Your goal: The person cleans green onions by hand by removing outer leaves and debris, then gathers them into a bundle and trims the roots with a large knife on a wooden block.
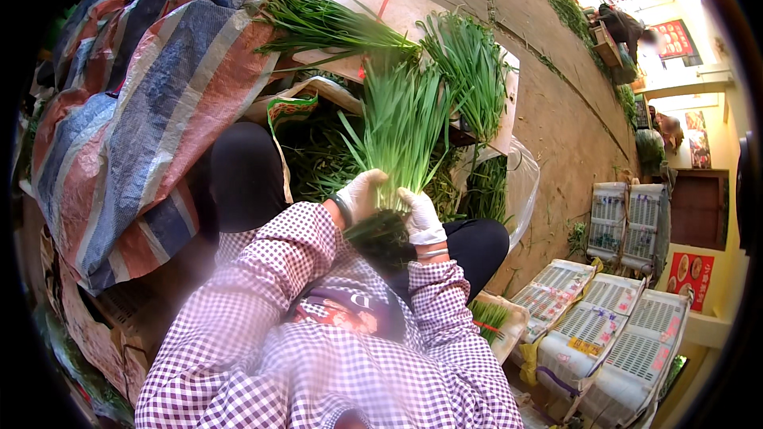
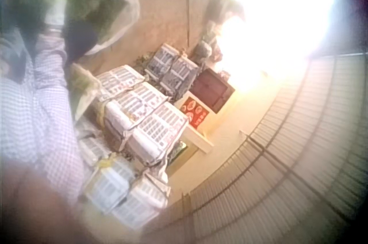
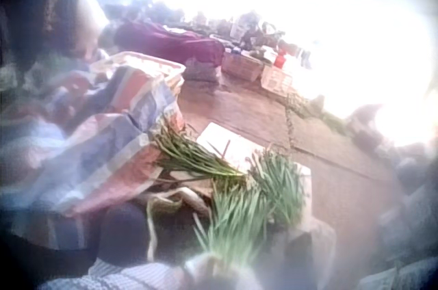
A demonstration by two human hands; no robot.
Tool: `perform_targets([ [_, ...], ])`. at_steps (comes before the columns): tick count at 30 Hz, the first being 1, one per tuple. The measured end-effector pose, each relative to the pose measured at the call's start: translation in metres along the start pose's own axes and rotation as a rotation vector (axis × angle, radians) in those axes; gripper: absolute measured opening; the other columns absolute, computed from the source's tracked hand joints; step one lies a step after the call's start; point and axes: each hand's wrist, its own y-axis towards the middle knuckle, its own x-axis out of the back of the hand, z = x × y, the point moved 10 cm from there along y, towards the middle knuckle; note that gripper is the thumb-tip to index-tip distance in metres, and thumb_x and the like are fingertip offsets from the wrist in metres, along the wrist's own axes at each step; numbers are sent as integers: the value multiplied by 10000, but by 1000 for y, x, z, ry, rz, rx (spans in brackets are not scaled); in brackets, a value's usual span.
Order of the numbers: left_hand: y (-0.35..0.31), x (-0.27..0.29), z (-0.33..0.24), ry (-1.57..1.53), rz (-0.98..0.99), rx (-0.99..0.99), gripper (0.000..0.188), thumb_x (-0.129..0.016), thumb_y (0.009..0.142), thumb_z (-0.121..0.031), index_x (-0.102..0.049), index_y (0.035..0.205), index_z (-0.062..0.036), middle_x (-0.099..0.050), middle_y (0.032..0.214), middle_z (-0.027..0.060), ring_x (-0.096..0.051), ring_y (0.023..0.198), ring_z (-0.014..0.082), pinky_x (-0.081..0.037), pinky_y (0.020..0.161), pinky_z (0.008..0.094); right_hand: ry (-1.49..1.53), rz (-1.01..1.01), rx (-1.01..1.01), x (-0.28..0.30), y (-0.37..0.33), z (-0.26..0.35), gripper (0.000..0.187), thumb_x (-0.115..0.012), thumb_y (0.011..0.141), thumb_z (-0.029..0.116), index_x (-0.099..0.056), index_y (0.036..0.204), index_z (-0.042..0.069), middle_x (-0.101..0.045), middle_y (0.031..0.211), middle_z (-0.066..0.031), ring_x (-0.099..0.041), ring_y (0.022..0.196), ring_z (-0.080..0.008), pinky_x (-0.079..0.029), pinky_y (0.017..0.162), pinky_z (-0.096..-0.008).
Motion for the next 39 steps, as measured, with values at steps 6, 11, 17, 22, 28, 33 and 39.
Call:
perform_targets([
  [6,-12,-21,-2,-14,122,-6,402,-646,793,-285,-597,1046,23,-682,939,182,-666,829,319,-520,835,481,34,33,52,-2,0,3,277,-602,906,96,-567,1172,26,-660,998,-66,-649,819,-189,-563,721,-335],
  [11,-19,-38,-6,-11,171,0,431,-658,805,-296,-586,1104,6,-681,956,170,-670,825,290,-555,786,464,92,144,20,-13,-2,0,293,-606,908,121,-568,1181,21,-661,1004,-60,-646,829,-176,-539,767,-311],
  [17,-16,-59,-4,-128,284,-15,540,-643,800,-285,-540,1220,36,-654,1071,182,-671,836,255,-578,763,410,119,192,-85,-36,-20,13,272,-583,924,180,-583,1140,15,-627,975,-18,-612,826,-127,-509,712,-293],
  [22,-6,-56,-5,-152,331,-13,480,-696,779,-318,-601,1132,-7,-664,1000,155,-654,892,296,-537,842,439,-197,142,90,-14,-8,13,309,-643,922,270,-609,1117,32,-666,974,-41,-629,802,-140,-504,722,-273],
  [28,-10,-48,-8,-159,225,-53,483,-653,789,-274,-579,1161,26,-677,989,152,-676,769,249,-586,709,389,-913,-491,590,-19,-64,92,260,-737,849,213,-618,974,19,-620,785,-13,-569,673,-97,-474,612,-237],
  [33,-16,-42,-4,-98,74,-47,444,-645,801,-276,-593,1136,10,-684,960,143,-679,772,261,-587,697,392,-1127,-356,627,-71,-83,103,211,-770,765,148,-641,870,18,-624,724,-74,-598,630,-169,-491,607,-299],
  [39,-25,-59,-5,-92,171,-49,415,-629,820,-281,-597,1126,-2,-682,988,152,-681,804,269,-585,712,402,-1162,-383,438,-49,-62,79,174,-715,793,239,-649,833,83,-667,810,-111,-653,762,-311,-503,683,-394],
])
